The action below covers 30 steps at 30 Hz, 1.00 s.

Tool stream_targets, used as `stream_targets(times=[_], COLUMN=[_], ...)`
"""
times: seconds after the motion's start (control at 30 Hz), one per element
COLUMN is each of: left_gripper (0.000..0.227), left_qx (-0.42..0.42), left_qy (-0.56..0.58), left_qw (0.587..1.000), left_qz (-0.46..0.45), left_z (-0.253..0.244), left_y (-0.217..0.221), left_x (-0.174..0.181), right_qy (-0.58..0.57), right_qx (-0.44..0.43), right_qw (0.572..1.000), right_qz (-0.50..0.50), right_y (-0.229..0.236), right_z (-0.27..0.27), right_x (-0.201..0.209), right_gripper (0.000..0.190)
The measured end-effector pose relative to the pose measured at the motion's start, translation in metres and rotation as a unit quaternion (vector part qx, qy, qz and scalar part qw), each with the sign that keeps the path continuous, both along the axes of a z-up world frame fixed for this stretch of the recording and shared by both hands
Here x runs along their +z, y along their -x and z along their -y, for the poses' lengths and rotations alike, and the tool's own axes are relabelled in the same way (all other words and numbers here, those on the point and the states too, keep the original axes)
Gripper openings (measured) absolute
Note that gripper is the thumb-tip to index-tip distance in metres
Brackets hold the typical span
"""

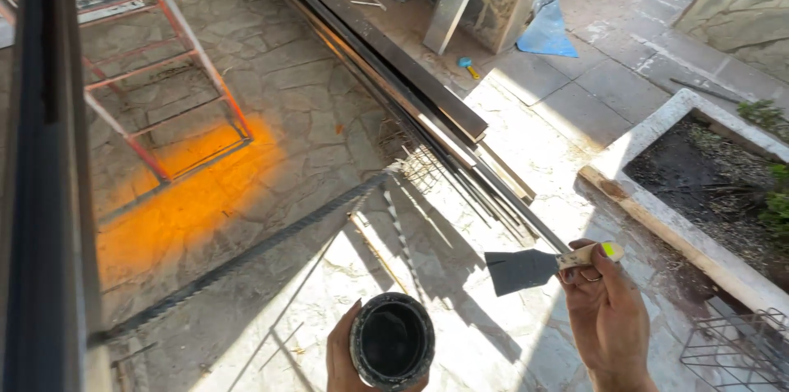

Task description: Painting a long metal beam with black paint using a paintbrush.

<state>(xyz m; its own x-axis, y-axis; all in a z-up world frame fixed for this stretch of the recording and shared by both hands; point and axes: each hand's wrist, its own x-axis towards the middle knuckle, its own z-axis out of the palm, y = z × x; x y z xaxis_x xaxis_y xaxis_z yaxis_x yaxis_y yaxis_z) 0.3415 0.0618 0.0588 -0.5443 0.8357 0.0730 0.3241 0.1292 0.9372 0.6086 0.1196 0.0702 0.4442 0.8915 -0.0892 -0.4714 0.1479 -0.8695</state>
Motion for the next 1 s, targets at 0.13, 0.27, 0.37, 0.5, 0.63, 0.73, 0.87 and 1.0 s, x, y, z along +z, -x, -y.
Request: stream_targets(times=[0.13,0.27,0.37,0.5,0.63,0.73,0.87,1.0], left_gripper=[0.1,0.103,0.099,0.092,0.103,0.104,0.102,0.059], left_qx=[0.018,-0.01,-0.039,-0.032,-0.12,-0.147,-0.094,0.034], left_qy=[0.019,0.041,-0.037,0.016,-0.004,0.009,0.07,-0.018], left_qw=[0.996,0.999,0.999,0.999,0.992,0.989,0.993,0.997], left_qz=[0.087,0.023,0.004,-0.027,-0.034,-0.024,-0.013,-0.061], left_z=[0.009,0.02,0.024,0.019,-0.004,-0.027,-0.063,-0.125], left_y=[-0.079,-0.135,-0.174,-0.209,-0.218,-0.223,-0.248,-0.26], left_x=[0.012,-0.023,-0.035,-0.032,-0.071,-0.079,-0.056,-0.08], right_qy=[-0.012,0.004,0.049,-0.015,0.046,0.142,0.134,0.154], right_qx=[-0.037,-0.043,-0.074,-0.099,-0.212,-0.186,-0.156,-0.095], right_qw=[0.999,0.999,0.996,0.994,0.972,0.972,0.977,0.973], right_qz=[0.006,0.001,0.016,0.048,0.087,0.02,0.053,0.144], right_y=[-0.08,-0.141,-0.176,-0.224,-0.261,-0.334,-0.324,-0.336], right_z=[0.013,0.032,0.05,0.066,0.068,0.058,0.011,-0.071], right_x=[-0.022,-0.023,-0.023,-0.042,-0.065,-0.141,-0.135,-0.145], right_gripper=[0.03,0.03,0.022,0.03,0.027,0.036,0.042,0.048])
